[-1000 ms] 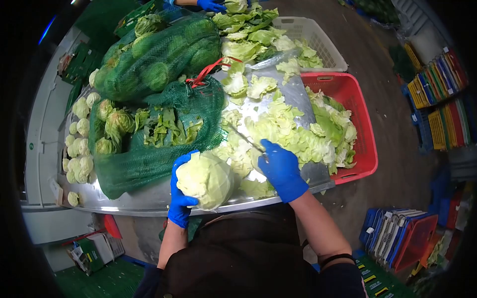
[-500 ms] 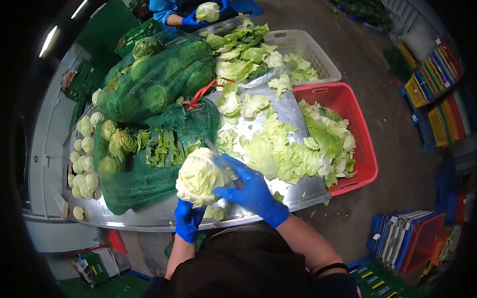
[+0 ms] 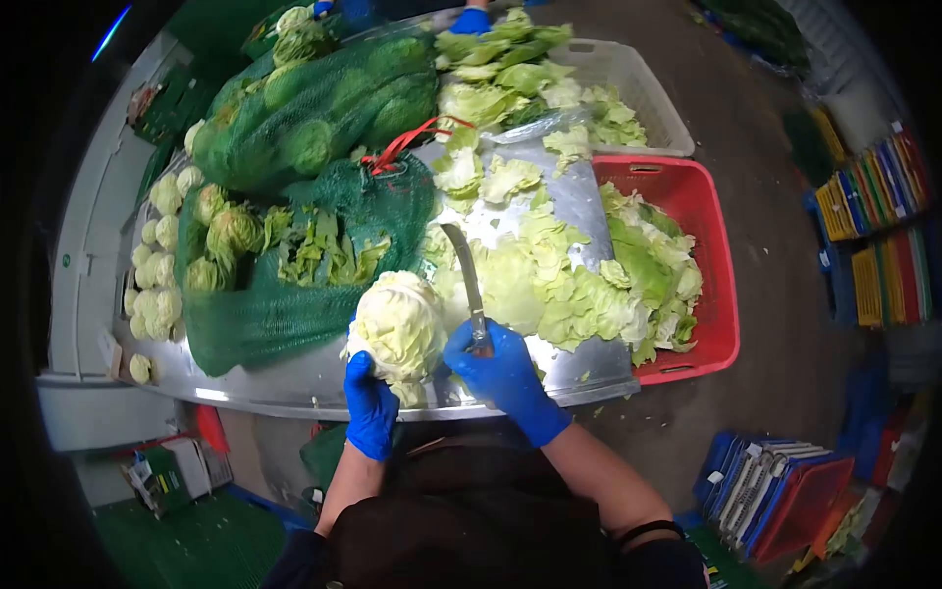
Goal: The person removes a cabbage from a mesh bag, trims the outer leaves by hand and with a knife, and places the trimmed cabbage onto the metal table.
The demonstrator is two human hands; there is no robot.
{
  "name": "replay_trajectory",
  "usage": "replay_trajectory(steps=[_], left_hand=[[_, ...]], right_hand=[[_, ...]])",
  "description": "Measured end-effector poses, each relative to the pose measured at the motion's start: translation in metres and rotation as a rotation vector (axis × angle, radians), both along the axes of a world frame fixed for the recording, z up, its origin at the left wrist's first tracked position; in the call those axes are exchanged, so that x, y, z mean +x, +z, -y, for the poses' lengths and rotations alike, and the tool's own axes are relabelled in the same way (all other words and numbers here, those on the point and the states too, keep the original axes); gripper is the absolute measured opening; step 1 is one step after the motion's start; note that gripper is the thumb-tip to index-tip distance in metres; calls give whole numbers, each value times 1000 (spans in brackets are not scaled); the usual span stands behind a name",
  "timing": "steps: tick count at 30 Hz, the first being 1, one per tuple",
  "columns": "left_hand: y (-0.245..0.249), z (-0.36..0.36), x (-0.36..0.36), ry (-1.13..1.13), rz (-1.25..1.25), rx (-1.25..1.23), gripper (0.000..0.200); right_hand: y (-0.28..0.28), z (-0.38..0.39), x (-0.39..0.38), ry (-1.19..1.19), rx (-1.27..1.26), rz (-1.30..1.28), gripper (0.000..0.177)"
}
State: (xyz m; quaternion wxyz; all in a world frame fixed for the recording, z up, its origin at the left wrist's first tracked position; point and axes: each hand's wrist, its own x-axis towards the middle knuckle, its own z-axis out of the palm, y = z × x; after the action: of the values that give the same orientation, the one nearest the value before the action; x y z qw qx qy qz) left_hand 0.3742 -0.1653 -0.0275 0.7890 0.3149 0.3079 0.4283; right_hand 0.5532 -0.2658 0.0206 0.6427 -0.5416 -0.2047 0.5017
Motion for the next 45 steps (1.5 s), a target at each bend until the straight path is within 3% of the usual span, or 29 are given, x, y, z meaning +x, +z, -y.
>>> replay_trajectory(steps=[2, 4, 7, 8, 10, 12, 14, 15, 18, 19, 21, 22, 26, 28, 30, 33, 35, 37, 39, 45], left_hand=[[7, 1, -1, 48, 7, 14, 81], [12, 0, -7, 79, 8, -8, 81], [15, -5, -20, 101, 41, -123, 80], [11, -9, -24, 76, 44, -100, 79], [15, -17, -28, 39, 60, -78, 78], [33, -27, -30, 11, 31, 129, 81], [59, -36, -41, 64, -28, 200, 91], [68, -40, -50, 95, -96, 257, 98], [66, -66, -89, 144, -218, 414, 110], [67, -75, -102, 104, -283, 574, 110], [72, -89, -130, 57, -404, 804, 110], [76, -93, -141, 89, -417, 793, 110], [91, -107, -188, 115, -473, 737, 112], [79, -120, -229, 148, -263, 487, 118], [83, -132, -274, 288, -207, 440, 107], [78, -159, -348, 612, 118, 91, 76], [82, -190, -388, 745, 130, 142, 74], [68, -214, -426, 841, 159, 131, 74], [45, -231, -456, 785, 281, -10, 74], [-17, -293, -497, 851, 322, -155, 71]], right_hand=[[12, 5, 17, 393, -40, -299, 7], [16, 1, 18, 513, -35, -327, 12], [18, -14, 4, 163, -48, 134, 28], [19, -21, -3, 151, -42, 140, 28], [24, -35, -20, 170, -48, 417, 34], [28, -40, -46, 112, -31, 442, 33], [19, -46, -70, 128, 130, -134, 28], [23, -47, -71, 268, 146, 330, 19], [39, -61, -88, 237, 9, 397, 17], [49, -70, -95, 171, -62, 347, 19], [45, -82, -97, 234, -33, 676, 30], [52, -89, -104, 239, 1, 829, 32], [70, -117, -132, 356, 13, 849, 34], [54, -129, -137, 343, 19, 865, 30], [31, -131, -142, 321, -46, 901, 26], [0, -129, -155, 357, -89, 746, 25], [-9, -129, -171, 402, -115, 698, 28], [-14, -135, -184, 437, -154, 658, 30], [-16, -143, -193, 494, -232, 670, 34], [-8, -186, -209, 509, -146, 787, 32]])
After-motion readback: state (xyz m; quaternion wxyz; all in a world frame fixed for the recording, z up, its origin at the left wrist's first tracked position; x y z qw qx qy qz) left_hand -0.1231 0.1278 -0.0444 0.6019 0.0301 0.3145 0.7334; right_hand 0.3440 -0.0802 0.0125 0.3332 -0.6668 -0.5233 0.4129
